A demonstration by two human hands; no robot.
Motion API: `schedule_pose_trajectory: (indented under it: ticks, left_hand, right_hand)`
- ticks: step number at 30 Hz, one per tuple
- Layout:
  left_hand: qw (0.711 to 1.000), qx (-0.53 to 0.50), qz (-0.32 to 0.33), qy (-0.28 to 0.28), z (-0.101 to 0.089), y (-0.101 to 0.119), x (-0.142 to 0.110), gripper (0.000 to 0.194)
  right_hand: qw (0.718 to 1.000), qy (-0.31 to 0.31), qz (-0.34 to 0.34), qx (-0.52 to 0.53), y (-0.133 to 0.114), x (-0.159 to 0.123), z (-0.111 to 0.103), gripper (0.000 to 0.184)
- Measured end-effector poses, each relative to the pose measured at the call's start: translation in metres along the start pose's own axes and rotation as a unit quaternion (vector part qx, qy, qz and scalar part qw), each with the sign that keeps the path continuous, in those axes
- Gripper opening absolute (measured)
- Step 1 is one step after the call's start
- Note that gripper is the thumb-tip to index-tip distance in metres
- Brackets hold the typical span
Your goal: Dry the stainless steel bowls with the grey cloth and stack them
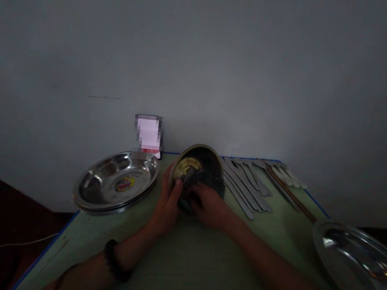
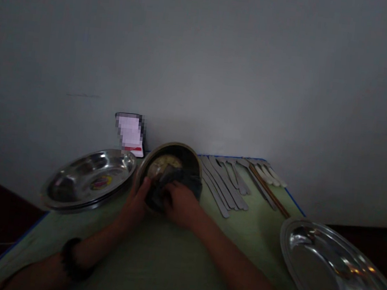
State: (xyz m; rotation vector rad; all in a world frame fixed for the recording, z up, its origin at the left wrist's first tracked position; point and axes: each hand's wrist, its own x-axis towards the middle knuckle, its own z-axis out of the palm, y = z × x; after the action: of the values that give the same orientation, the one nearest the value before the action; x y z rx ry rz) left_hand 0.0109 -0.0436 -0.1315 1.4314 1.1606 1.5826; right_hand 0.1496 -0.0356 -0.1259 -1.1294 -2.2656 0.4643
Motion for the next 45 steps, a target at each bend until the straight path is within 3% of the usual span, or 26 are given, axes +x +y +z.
schedule_pose_trajectory:
  ticks: [2,5,7,9,13,20,25,28,30,32,35,38,42,45]
  left_hand:
    - [1.0,-0.003,0.002,0.011,-0.002,-0.003,0.0,0.054]
    - [1.0,0.011,0.013,0.019,-0.003,-0.004,0.0,0.051]
    - [1.0,0.015,0.007,0.02,-0.003,-0.003,0.0,0.05]
    - [1.0,-0.002,-0.01,0.03,-0.002,-0.001,0.001,0.052]
    - [0.998,-0.044,-0.03,0.043,0.0,0.006,0.004,0.054]
    - [0.994,-0.081,-0.076,0.018,-0.001,0.004,0.003,0.048]
    - [0.991,-0.111,-0.078,0.01,0.001,0.006,0.0,0.048]
    - [0.989,-0.12,-0.083,0.017,0.003,0.004,-0.001,0.048]
    - [0.988,-0.124,-0.084,0.033,0.004,0.0,0.0,0.047]
    - [0.987,-0.132,-0.08,0.041,0.003,-0.004,0.003,0.046]
    - [0.982,-0.16,-0.076,0.056,0.003,-0.009,0.009,0.043]
    - [0.98,-0.168,-0.083,0.063,0.004,-0.01,0.014,0.041]
    - [0.987,-0.138,-0.058,0.054,0.005,-0.004,0.016,0.041]
    - [0.991,-0.114,-0.056,0.045,0.006,0.002,0.013,0.04]
  right_hand:
    - [0.996,0.027,-0.015,0.082,-0.003,0.0,0.007,0.023]
    - [0.993,0.035,-0.032,0.104,-0.006,-0.001,0.009,0.021]
    - [0.998,0.006,-0.034,0.057,-0.006,-0.001,0.005,0.02]
    - [0.999,-0.007,0.006,-0.053,-0.005,-0.001,0.0,0.019]
    - [0.952,0.08,0.127,-0.268,0.0,-0.002,-0.004,0.019]
    - [0.935,0.156,0.105,-0.299,0.009,0.001,0.0,0.029]
    - [0.952,0.167,0.118,-0.227,0.005,0.022,0.003,0.03]
    - [0.967,0.184,0.126,-0.122,-0.005,0.039,0.009,0.025]
    - [0.979,0.176,0.096,-0.035,-0.011,0.045,0.014,0.019]
    - [0.987,0.144,0.055,0.048,-0.015,0.047,0.016,0.015]
    - [0.994,0.049,0.01,0.101,-0.017,0.04,0.008,0.017]
    - [0.999,-0.029,-0.019,-0.003,-0.019,0.027,-0.013,0.021]
    - [0.962,0.003,0.017,-0.272,-0.026,0.008,-0.035,0.019]
    - [0.939,0.0,0.055,-0.34,-0.029,-0.003,-0.034,0.02]
